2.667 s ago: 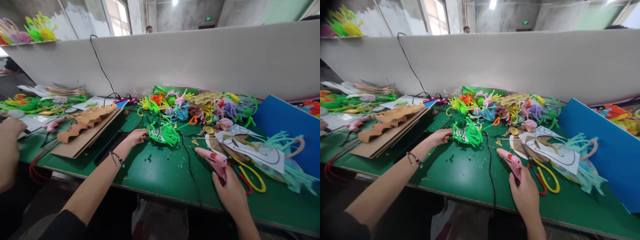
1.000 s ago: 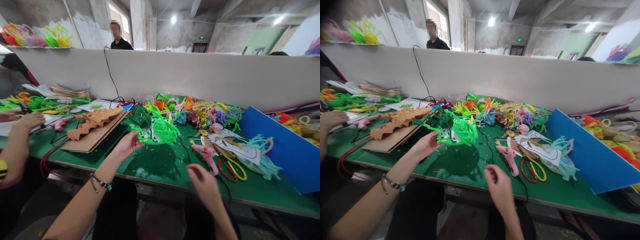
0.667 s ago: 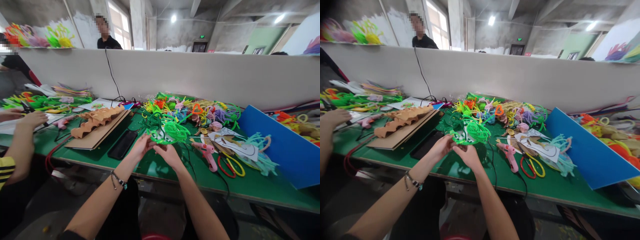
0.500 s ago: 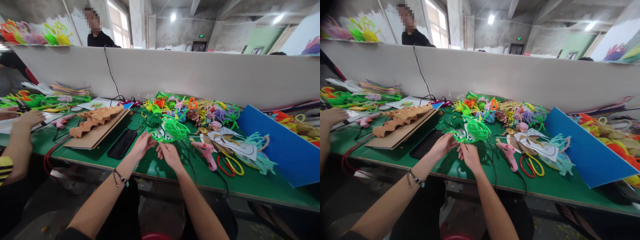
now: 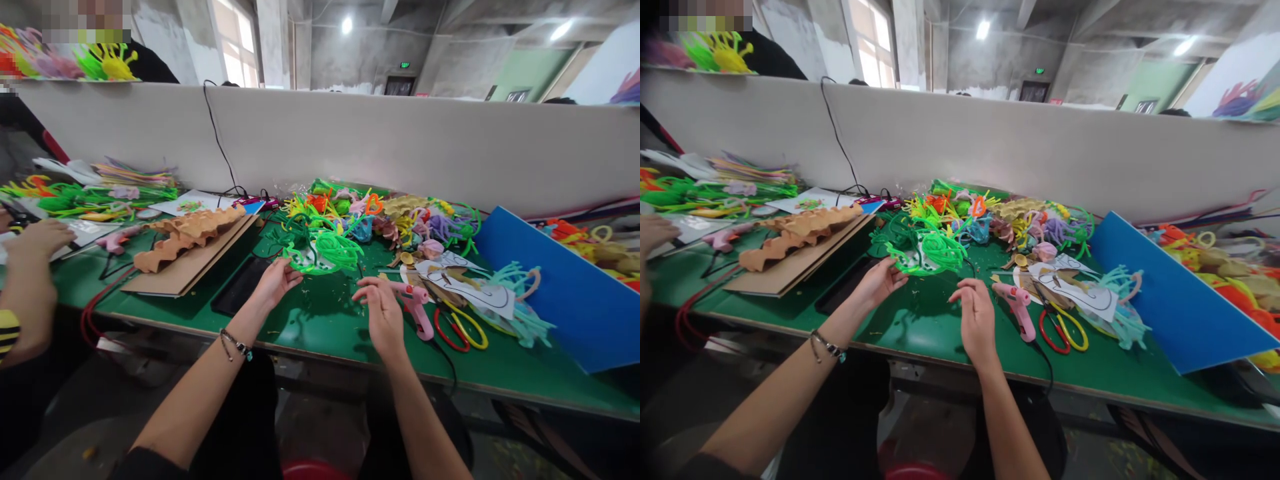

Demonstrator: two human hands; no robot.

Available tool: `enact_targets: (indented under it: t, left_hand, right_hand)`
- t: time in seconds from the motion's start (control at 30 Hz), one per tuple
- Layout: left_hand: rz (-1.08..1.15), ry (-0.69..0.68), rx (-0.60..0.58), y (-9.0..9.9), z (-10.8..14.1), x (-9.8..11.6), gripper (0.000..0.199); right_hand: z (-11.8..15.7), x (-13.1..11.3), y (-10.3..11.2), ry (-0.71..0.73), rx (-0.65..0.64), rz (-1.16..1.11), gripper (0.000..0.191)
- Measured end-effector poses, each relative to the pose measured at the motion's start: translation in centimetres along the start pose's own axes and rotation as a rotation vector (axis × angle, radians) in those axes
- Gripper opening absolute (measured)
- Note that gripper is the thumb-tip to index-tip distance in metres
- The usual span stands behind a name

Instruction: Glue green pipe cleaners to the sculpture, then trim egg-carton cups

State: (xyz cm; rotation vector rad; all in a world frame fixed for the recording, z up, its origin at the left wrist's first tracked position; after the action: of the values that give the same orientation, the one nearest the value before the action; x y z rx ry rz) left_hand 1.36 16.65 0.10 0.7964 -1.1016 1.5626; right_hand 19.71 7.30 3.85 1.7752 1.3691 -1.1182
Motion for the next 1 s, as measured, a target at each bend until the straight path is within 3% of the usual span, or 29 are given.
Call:
enact_targets:
  t: [0.1, 0.2, 0.23, 0.37, 0.47, 0.57, 0.67, 0.8, 1.0]
  left_hand:
    - [-0.004, 0.002, 0.006, -0.1, -0.1, 0.0, 0.013]
    - [-0.01, 0.002, 0.01, -0.2, -0.2, 0.0, 0.011]
    - [-0.011, 0.002, 0.013, -0.2, -0.3, 0.0, 0.011]
    - [-0.013, 0.0, 0.02, -0.3, -0.6, 0.1, 0.012]
    - [-0.01, -0.013, 0.017, -0.5, -0.7, 0.3, 0.013]
    - [-0.003, -0.031, 0.013, -1.0, -0.6, 0.4, 0.014]
    - [-0.002, -0.037, 0.005, -1.4, -0.4, 0.3, 0.016]
    - [-0.004, -0.031, 0.005, -1.6, -0.5, 0.2, 0.015]
    - [0.005, -0.025, 0.013, -1.5, -1.0, 0.1, 0.012]
  right_hand:
    - [0.0, -0.8, 0.3, 0.095, 0.085, -0.196, 0.041]
    - [-0.4, -0.4, -0.8, -0.037, -0.014, -0.564, 0.042]
    - [-0.5, -0.2, -1.3, -0.103, -0.059, -0.585, 0.043]
    - [-0.6, 1.5, -2.5, -0.271, -0.176, -0.234, 0.043]
    - [-0.9, 2.9, -2.4, -0.255, -0.118, -0.062, 0.029]
    - [-1.6, 4.5, -2.7, -0.236, -0.049, 0.051, 0.032]
    - [-2.3, 5.2, -3.7, -0.214, -0.082, 0.072, 0.021]
    - [-2.5, 3.9, -3.9, -0.104, -0.065, 0.013, 0.025]
    - [-1.9, 0.8, -2.0, 0.077, 0.098, -0.116, 0.031]
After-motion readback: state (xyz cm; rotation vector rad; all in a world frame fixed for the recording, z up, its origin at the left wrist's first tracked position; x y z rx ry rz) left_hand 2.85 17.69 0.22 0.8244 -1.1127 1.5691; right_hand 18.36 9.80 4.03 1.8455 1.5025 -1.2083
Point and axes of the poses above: each hand's wrist, its own z-axis away from the middle knuckle, its own y-axis out of the back of the hand, x = y × z, the point moved 6 cm from there along -z, towards the middle knuckle, and after that the axes turned 15 degrees about -z, right-handed, at the moved point
